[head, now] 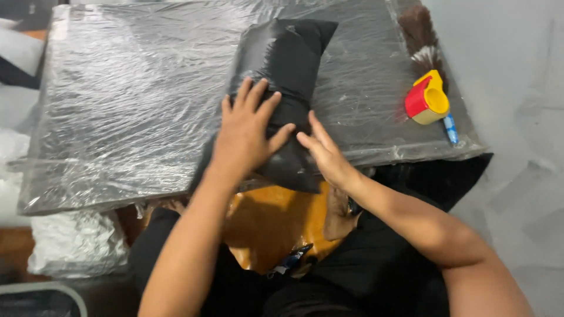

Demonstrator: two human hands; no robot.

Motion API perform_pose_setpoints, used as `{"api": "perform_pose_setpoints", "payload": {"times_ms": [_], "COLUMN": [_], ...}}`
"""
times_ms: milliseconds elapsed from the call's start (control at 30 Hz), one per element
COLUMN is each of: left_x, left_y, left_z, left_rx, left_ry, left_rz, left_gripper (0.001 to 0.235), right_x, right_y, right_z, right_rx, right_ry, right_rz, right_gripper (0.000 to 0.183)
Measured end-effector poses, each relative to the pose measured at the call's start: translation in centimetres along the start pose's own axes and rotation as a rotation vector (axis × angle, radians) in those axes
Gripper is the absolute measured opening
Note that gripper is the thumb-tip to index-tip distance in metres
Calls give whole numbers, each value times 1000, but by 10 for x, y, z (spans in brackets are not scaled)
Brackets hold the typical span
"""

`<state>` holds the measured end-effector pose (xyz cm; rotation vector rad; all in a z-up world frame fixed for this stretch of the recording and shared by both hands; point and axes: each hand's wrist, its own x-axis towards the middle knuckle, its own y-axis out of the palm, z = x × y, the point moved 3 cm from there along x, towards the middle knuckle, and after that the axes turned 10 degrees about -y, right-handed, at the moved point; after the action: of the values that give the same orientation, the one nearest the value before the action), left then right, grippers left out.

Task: The person wraps a white item in a black plastic bag on a table covered with clear plastic wrap. They fold and seal the bag, then use a feather duster to wipe the surface of the wrapped package before placing it into a gray basket.

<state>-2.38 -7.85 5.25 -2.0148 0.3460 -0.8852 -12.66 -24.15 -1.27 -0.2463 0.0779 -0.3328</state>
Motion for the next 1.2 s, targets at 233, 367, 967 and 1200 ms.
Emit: {"api": "perform_pose_setpoints", "payload": {"times_ms": [233, 367, 967, 1200], "left_x": [21, 13, -43, -30], "left_y": [-23, -21, 29, -16], "left_z": [30, 4, -60, -40], "left_rx": [27, 198, 373, 368], "left_ry": [200, 68, 334, 232], "left_rz": [310, 399, 7, -10], "left_gripper": [69, 68, 66, 69], "right_x": [66, 84, 38, 34], "right_y": [-119, -316, -371, -404], "right_z": [-33, -116, -204, -176], "right_rx": [-131, -870, -952, -1061], "right_ry": [-517, -623, 379, 122], "right_rz": [-108, -885, -599, -812], "right_gripper": [33, 22, 39, 26]}}
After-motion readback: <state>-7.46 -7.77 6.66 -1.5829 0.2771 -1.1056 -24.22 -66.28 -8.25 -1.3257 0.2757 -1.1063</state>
